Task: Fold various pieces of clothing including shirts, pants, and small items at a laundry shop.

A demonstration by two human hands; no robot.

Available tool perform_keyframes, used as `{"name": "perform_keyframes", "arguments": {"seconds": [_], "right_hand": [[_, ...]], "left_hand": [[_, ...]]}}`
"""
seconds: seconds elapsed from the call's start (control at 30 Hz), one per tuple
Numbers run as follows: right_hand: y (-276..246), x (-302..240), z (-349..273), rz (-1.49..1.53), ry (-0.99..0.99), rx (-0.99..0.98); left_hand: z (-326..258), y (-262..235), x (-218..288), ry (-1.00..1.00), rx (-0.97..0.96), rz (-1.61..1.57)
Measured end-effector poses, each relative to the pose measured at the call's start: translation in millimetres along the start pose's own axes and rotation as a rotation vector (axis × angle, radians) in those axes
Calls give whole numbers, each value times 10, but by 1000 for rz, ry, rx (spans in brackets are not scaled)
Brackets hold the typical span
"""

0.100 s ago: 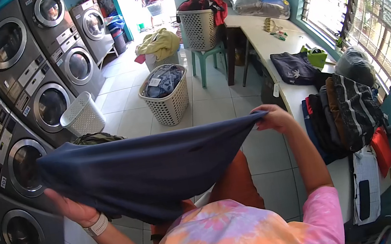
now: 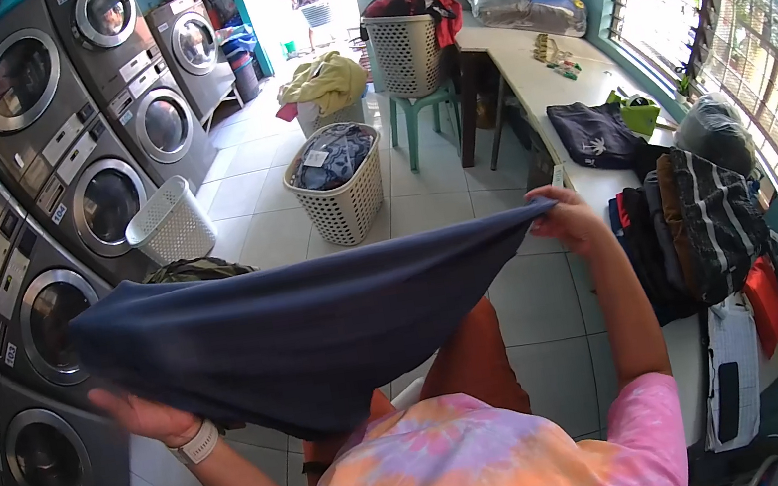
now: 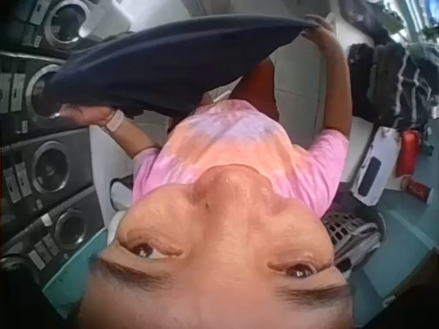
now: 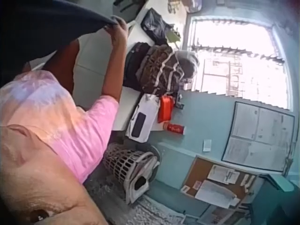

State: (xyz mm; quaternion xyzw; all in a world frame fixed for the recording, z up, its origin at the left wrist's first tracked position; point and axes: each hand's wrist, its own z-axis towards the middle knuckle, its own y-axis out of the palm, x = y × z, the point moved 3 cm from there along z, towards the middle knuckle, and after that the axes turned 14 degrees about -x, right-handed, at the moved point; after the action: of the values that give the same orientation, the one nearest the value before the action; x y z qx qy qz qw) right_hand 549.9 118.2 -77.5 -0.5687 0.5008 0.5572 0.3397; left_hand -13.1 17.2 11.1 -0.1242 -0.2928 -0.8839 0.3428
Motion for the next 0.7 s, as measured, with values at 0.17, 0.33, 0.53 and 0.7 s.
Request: {"name": "perform_keyframes", "arguments": {"seconds": [0.17,0.33,0.53,0.7], "right_hand": [[100,464,173,174,-375,437],[348,824,270,434,17,530],[-223,313,82,161,-270,537],[-348,90,-5,-273,-133,413]], "left_hand": [[-199,307,-914,-470,304,-203],[-465,233,-1272,-810,330,-328],[-69,365,-827,-477,296,-256],[-879,-22,-858,-1139,-185,681]]}}
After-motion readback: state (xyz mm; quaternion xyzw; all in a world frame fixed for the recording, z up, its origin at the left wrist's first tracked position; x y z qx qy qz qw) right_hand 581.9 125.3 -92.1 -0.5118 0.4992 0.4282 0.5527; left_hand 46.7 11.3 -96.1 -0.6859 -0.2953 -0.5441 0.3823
